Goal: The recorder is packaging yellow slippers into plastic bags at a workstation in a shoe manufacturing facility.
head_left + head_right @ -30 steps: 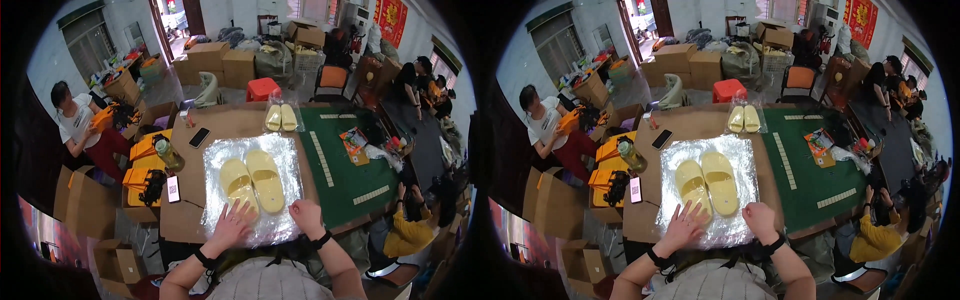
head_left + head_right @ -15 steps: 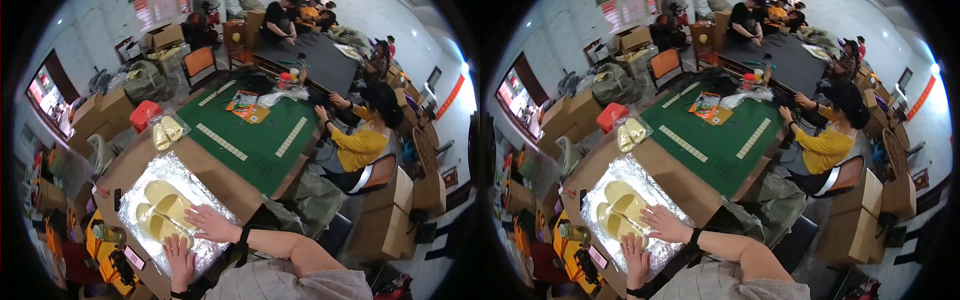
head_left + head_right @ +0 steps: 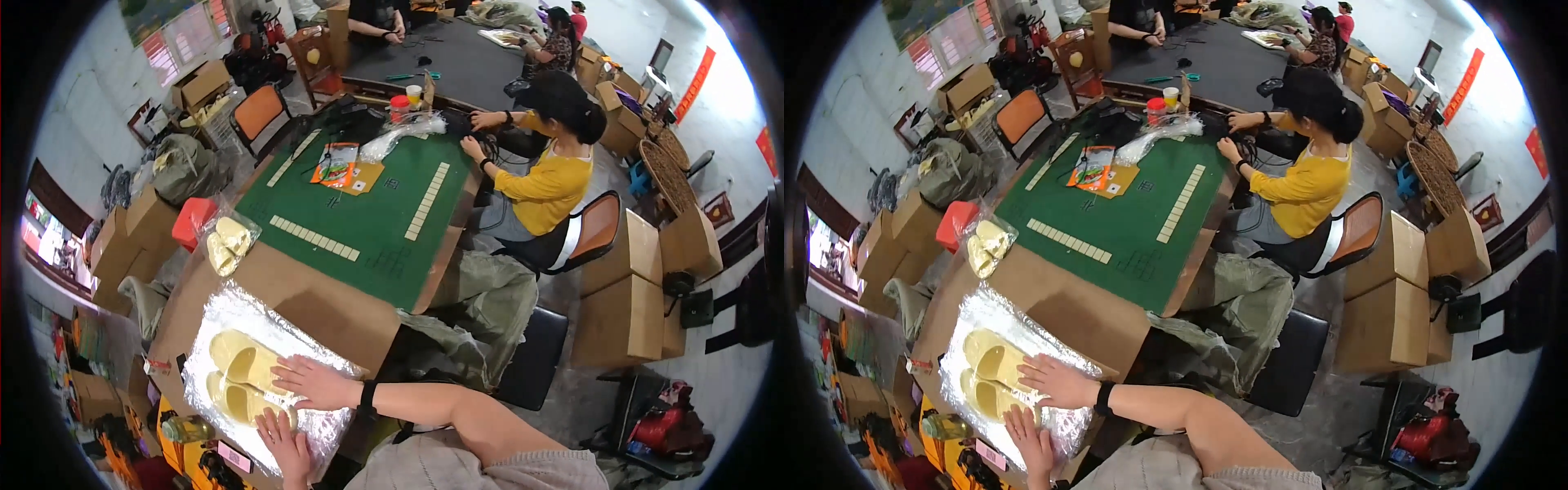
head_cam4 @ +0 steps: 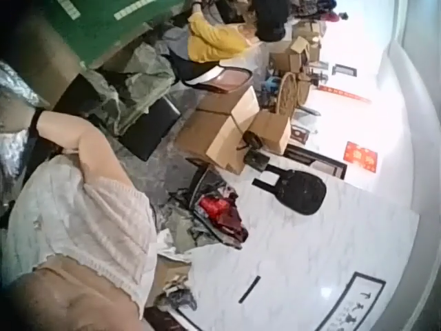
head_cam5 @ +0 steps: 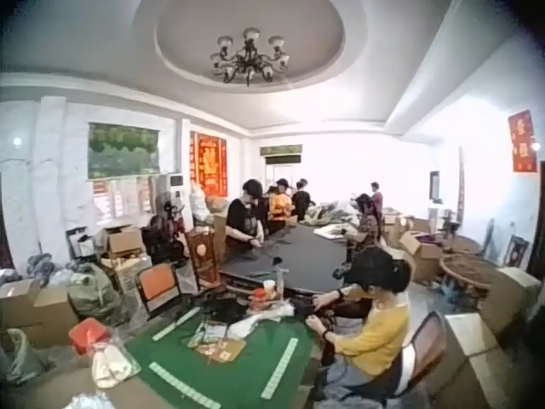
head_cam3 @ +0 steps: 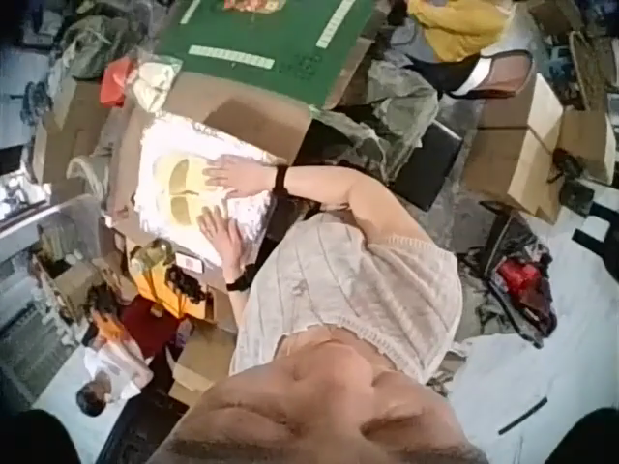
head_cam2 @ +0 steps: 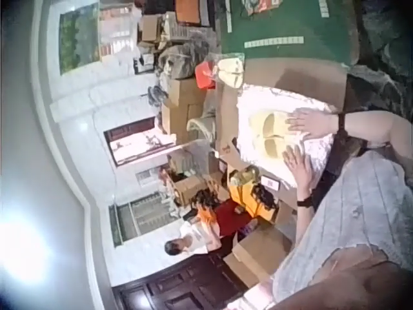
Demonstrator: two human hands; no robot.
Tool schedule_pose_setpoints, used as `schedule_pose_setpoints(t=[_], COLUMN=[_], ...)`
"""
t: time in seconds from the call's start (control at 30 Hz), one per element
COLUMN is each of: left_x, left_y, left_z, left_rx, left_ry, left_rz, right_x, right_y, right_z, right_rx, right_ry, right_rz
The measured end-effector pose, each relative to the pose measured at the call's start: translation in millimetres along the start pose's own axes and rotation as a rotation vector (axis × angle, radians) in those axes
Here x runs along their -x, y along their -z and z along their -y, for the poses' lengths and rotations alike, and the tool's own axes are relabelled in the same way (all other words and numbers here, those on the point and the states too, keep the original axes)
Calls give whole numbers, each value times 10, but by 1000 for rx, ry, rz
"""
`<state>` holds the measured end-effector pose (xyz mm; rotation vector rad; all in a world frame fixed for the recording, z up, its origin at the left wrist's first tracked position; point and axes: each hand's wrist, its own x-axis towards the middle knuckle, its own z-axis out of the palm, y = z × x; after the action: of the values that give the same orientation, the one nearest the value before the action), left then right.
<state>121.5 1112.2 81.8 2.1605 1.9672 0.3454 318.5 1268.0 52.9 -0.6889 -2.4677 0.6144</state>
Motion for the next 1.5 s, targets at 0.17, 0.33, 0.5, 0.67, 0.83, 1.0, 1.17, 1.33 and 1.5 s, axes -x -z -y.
schedule_pose_setpoints(t=[0.17,0.33,0.5,0.67,0.83,1.0,1.17,1.33,1.5], left_x=[66,44,67,53,106,77,79,43,213], left_y=[52,106,105,166,210,216,138,321,355], left_z=[-32,-130,-129,-115,-123,-28,134,47,87], left_rx=[3,11,40,20,98,106,189,164,113], left_ry=[19,19,66,35,61,23,15,-34,14], left_rz=[-32,-27,-31,-44,-57,-32,-55,-111,-271], right_x=[-16,19,-3,-33,-74,-136,-327,-374,-342], right_y=[0,46,89,94,50,92,218,150,93], right_z=[42,51,69,56,120,88,100,-43,-63], right_rx=[-18,23,46,114,146,188,74,65,67], right_ry=[20,15,59,52,49,57,18,58,88], right_rz=[37,59,58,69,116,149,238,159,105])
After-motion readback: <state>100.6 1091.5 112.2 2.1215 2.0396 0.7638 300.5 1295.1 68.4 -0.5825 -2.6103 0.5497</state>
